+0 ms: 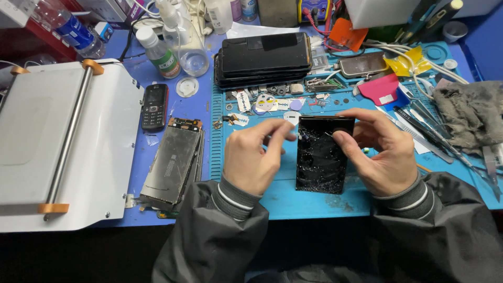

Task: Repairing a cracked smartphone screen at a workbench.

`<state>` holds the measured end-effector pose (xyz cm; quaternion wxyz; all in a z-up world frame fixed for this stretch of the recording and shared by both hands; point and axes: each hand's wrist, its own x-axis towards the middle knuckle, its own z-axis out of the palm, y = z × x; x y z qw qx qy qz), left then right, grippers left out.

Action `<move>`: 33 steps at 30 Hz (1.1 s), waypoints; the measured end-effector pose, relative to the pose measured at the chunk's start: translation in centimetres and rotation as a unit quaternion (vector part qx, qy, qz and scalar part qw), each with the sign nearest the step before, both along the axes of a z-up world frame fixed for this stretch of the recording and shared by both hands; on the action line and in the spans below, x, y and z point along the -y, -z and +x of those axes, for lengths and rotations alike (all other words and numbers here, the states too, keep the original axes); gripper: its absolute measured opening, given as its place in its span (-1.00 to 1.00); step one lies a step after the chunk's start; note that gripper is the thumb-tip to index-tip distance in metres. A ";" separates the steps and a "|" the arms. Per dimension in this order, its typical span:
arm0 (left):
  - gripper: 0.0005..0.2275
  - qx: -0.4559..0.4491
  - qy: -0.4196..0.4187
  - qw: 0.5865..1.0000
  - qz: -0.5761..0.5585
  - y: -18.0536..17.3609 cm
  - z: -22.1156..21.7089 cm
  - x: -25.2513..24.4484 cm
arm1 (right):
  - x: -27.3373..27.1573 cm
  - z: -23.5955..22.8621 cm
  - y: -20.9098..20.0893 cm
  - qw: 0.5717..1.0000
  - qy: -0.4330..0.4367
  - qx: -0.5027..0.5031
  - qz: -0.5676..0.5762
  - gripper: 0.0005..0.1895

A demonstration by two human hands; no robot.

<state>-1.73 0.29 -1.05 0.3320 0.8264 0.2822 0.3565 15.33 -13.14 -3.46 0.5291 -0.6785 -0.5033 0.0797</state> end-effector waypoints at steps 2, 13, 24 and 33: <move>-0.78 0.035 -0.004 0.999 -0.032 -1.1 -0.1 -0.2 | 0.0 -0.1 -0.1 1.000 -0.001 0.004 0.002 -0.71; -0.87 0.045 0.007 0.999 -0.017 -0.1 1.3 0.1 | 0.1 0.0 0.1 1.000 -0.003 0.007 0.002 -0.69; -0.82 0.103 0.002 0.990 -0.094 -2.7 0.6 0.3 | 0.2 -0.1 -0.2 0.999 -0.012 0.027 0.018 -0.70; -0.88 0.114 0.075 0.991 0.003 0.6 0.7 0.5 | 0.8 -0.1 0.5 0.998 -0.008 0.058 0.037 -0.76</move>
